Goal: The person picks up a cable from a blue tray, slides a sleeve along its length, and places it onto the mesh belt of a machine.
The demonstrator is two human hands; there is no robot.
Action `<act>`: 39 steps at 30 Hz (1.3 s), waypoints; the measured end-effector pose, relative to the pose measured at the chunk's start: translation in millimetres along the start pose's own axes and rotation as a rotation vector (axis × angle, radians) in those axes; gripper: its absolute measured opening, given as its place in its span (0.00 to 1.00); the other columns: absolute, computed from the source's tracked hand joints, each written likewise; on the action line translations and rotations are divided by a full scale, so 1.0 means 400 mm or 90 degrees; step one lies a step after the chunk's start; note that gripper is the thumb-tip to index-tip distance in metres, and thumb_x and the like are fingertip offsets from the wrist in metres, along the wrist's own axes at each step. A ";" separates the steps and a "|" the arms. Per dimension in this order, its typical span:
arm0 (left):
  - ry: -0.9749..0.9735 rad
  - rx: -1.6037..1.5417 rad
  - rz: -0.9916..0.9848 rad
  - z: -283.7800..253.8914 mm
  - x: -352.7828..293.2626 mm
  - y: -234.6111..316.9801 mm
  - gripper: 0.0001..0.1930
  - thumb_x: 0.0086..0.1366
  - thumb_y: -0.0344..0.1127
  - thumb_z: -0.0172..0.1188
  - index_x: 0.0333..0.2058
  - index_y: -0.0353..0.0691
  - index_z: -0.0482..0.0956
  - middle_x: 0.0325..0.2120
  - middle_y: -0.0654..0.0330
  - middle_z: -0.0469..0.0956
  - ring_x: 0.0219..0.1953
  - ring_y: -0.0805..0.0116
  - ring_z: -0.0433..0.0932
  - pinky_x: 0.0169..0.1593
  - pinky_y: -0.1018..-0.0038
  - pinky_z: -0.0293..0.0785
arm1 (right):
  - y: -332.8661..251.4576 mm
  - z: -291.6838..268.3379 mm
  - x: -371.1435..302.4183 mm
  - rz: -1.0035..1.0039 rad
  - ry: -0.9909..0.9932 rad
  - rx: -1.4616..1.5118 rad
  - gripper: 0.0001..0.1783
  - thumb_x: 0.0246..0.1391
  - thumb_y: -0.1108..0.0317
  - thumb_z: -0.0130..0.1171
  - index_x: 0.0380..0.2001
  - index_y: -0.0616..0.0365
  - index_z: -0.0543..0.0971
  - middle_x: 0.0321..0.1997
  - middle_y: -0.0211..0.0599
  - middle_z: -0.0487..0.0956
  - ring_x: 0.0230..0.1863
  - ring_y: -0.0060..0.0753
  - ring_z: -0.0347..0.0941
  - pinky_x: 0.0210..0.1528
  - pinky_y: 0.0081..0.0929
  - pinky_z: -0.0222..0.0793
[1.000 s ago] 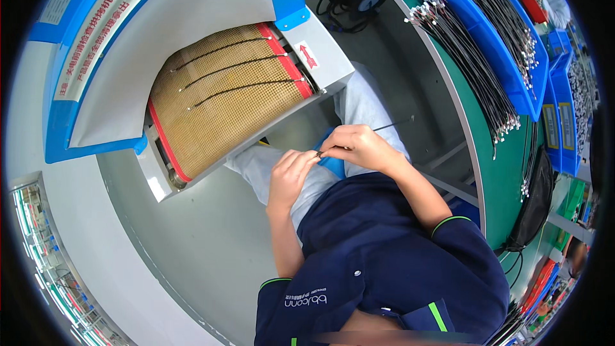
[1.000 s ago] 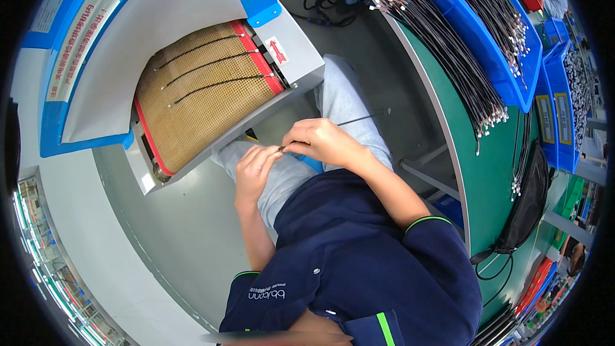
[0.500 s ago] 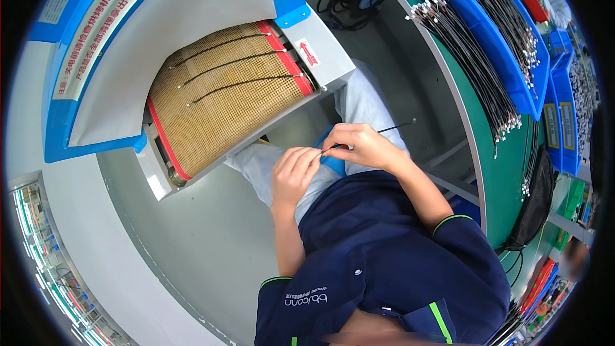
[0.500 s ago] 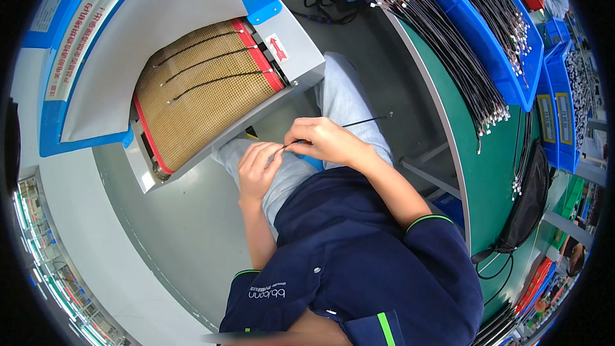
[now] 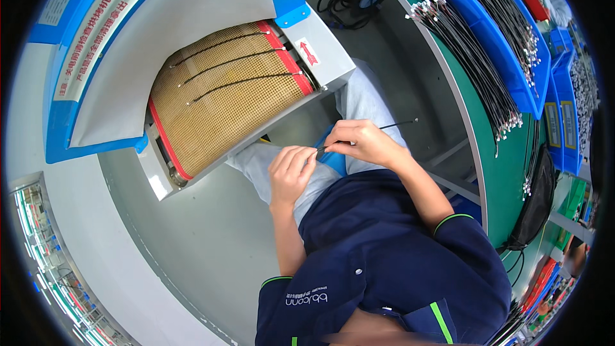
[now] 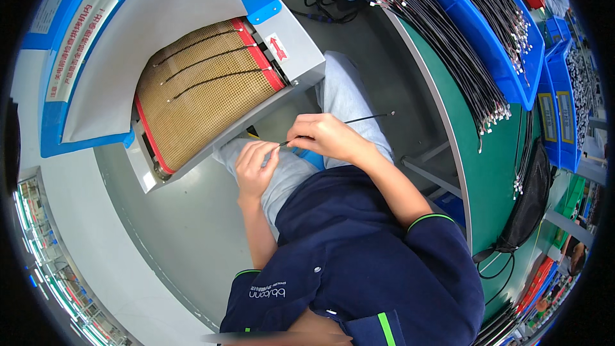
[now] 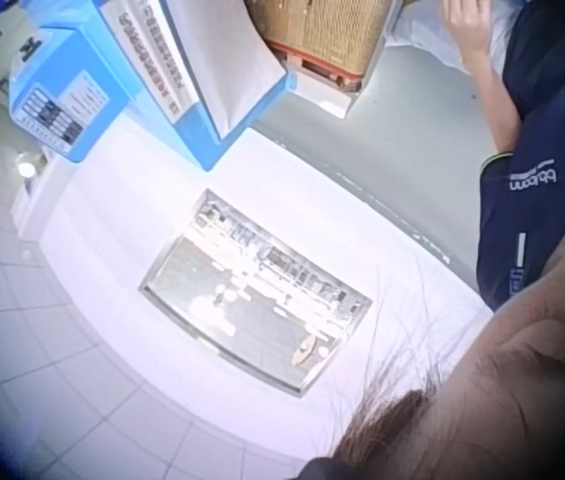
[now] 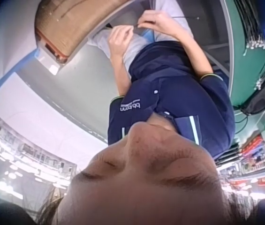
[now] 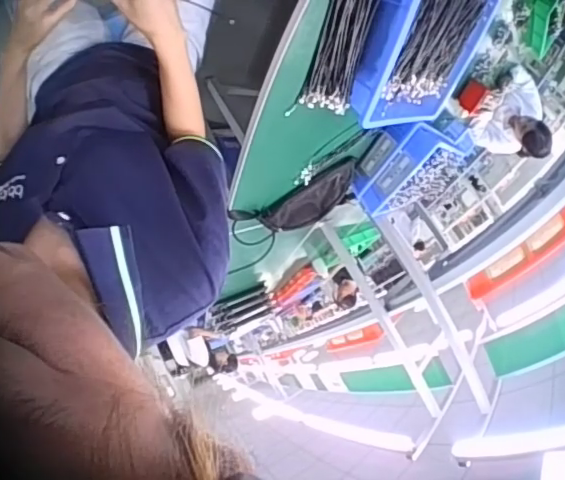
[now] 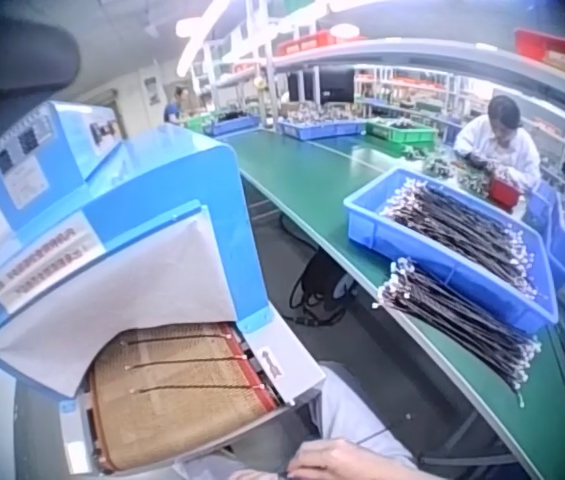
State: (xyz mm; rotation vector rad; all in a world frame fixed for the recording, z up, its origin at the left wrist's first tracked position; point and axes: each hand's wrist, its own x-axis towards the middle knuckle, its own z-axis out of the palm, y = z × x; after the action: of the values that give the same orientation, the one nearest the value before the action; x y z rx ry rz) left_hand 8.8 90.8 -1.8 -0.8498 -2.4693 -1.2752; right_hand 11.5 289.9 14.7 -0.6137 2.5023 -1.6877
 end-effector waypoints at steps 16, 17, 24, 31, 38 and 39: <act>0.070 0.109 -0.221 -0.138 -0.103 -0.135 0.05 0.53 0.23 0.60 0.30 0.36 0.76 0.26 0.58 0.76 0.28 0.65 0.73 0.34 0.73 0.70 | 0.015 -0.182 -0.039 0.055 0.045 -0.225 0.06 0.43 0.75 0.62 0.28 0.60 0.78 0.28 0.35 0.77 0.30 0.36 0.74 0.33 0.29 0.70; 0.069 0.109 -0.221 -0.139 -0.102 -0.134 0.05 0.53 0.23 0.60 0.30 0.36 0.76 0.26 0.58 0.76 0.28 0.65 0.73 0.33 0.73 0.70 | 0.016 -0.183 -0.039 -0.001 0.071 -0.247 0.06 0.42 0.76 0.62 0.28 0.61 0.78 0.28 0.35 0.77 0.30 0.36 0.74 0.33 0.28 0.71; 0.091 0.076 -0.244 -0.146 -0.103 -0.131 0.05 0.52 0.22 0.60 0.29 0.35 0.76 0.24 0.59 0.76 0.26 0.68 0.72 0.33 0.75 0.69 | 0.014 -0.175 -0.040 -0.075 0.163 -0.276 0.06 0.43 0.76 0.61 0.29 0.59 0.78 0.28 0.35 0.76 0.30 0.36 0.74 0.32 0.27 0.71; 0.088 0.083 -0.237 -0.155 -0.113 -0.129 0.05 0.53 0.21 0.60 0.29 0.34 0.75 0.25 0.60 0.76 0.26 0.72 0.74 0.33 0.78 0.70 | 0.020 -0.170 -0.048 -0.115 0.186 -0.339 0.07 0.42 0.76 0.61 0.30 0.58 0.79 0.29 0.34 0.76 0.29 0.33 0.73 0.31 0.27 0.71; 0.099 0.067 -0.230 -0.163 -0.114 -0.128 0.05 0.53 0.20 0.60 0.29 0.33 0.75 0.24 0.60 0.76 0.26 0.72 0.74 0.33 0.79 0.70 | 0.029 -0.172 -0.051 -0.116 0.184 -0.289 0.06 0.41 0.76 0.63 0.27 0.59 0.78 0.23 0.33 0.75 0.27 0.32 0.71 0.29 0.26 0.68; 0.099 0.067 -0.230 -0.164 -0.115 -0.128 0.05 0.53 0.20 0.60 0.29 0.33 0.75 0.24 0.60 0.76 0.26 0.72 0.74 0.33 0.79 0.70 | 0.029 -0.174 -0.052 -0.116 0.184 -0.289 0.06 0.41 0.76 0.63 0.27 0.59 0.78 0.23 0.33 0.75 0.27 0.32 0.71 0.29 0.26 0.68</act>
State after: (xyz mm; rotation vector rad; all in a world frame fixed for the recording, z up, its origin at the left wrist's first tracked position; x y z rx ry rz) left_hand 11.7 -2.8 -17.8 -0.2730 -2.6112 -1.2477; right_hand 8.4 361.9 28.2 -0.6873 3.1647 -1.3358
